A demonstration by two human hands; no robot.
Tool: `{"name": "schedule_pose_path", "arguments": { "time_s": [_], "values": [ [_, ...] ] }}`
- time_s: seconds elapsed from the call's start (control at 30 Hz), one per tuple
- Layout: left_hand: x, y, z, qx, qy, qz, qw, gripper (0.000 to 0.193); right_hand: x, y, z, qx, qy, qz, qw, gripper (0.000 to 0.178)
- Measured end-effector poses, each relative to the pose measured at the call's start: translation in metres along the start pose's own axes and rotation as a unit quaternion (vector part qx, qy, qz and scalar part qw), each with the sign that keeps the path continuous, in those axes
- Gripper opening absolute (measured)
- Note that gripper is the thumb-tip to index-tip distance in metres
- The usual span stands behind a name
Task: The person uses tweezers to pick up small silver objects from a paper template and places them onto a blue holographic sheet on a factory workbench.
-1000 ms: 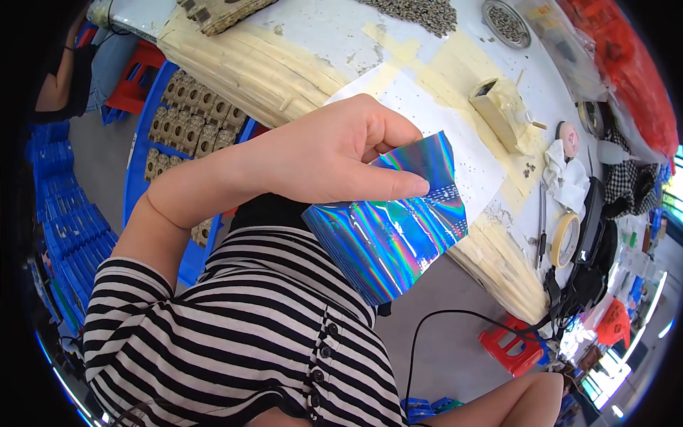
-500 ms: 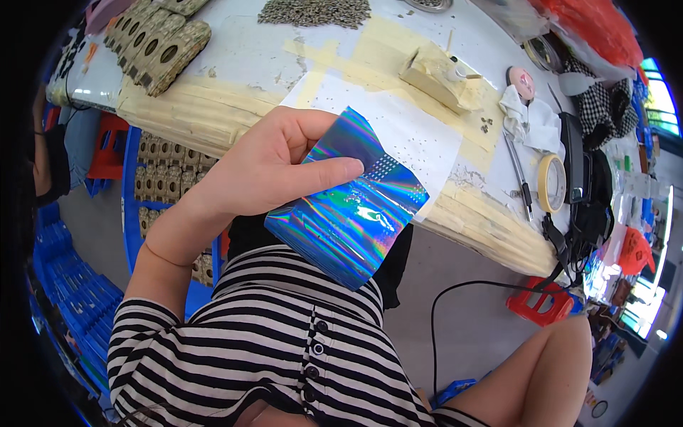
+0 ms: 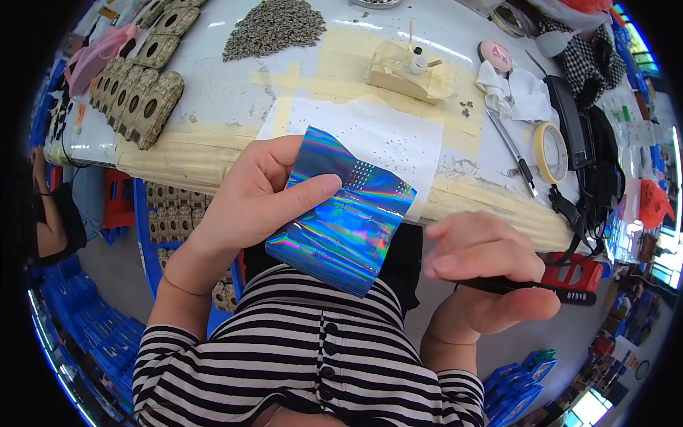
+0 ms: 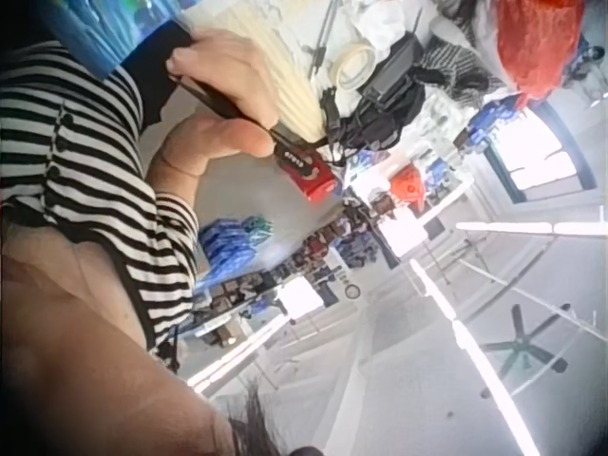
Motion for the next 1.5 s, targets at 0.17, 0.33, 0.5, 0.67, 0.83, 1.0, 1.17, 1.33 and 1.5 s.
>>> {"name": "schedule_pose_path", "arguments": {
  "time_s": [0.17,0.33,0.5,0.67,0.83,1.0,1.17,1.33,1.5],
  "values": [
    [-0.005,0.000,0.006,-0.027,0.009,0.012,1.000,0.022,-0.010,-0.003,-0.019,0.030,0.020,-0.010,0.999,0.076],
    [-0.006,0.007,0.007,-0.044,0.011,-0.012,0.999,0.023,-0.011,-0.008,-0.013,0.054,-0.121,0.032,0.991,0.031],
    [-0.008,0.007,0.009,-0.071,0.025,0.023,0.997,0.023,-0.005,-0.006,0.003,0.175,-0.209,-0.055,0.961,0.031],
    [-0.008,0.009,0.011,-0.075,0.037,0.018,0.996,0.023,-0.011,-0.012,0.008,0.209,-0.226,-0.053,0.950,0.025],
    [-0.007,0.010,0.013,-0.079,0.043,0.002,0.996,0.023,-0.011,-0.012,0.008,0.223,-0.239,-0.048,0.944,0.024],
    [-0.008,0.010,0.015,-0.084,0.041,0.018,0.995,0.023,-0.011,-0.013,0.009,0.224,-0.248,-0.044,0.941,0.023],
    [-0.005,0.009,0.013,-0.093,0.040,0.015,0.995,0.024,-0.012,-0.015,0.009,0.225,-0.250,-0.050,0.940,0.023],
    [-0.005,0.010,0.012,-0.098,0.051,0.018,0.994,0.026,-0.013,-0.014,0.009,0.232,-0.253,-0.048,0.938,0.022],
    [-0.002,0.010,0.010,-0.107,0.061,0.023,0.992,0.024,-0.014,-0.015,0.009,0.229,-0.254,-0.047,0.939,0.023]
  ]
}}
Point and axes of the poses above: each hand's wrist, its own y-axis towards the middle knuckle, its own z-axis out of the palm, x = y × z, the point moved 6 cm from there along y, towards the middle knuckle, and after that the axes turned 15 degrees about -z, right-handed, at the moved point
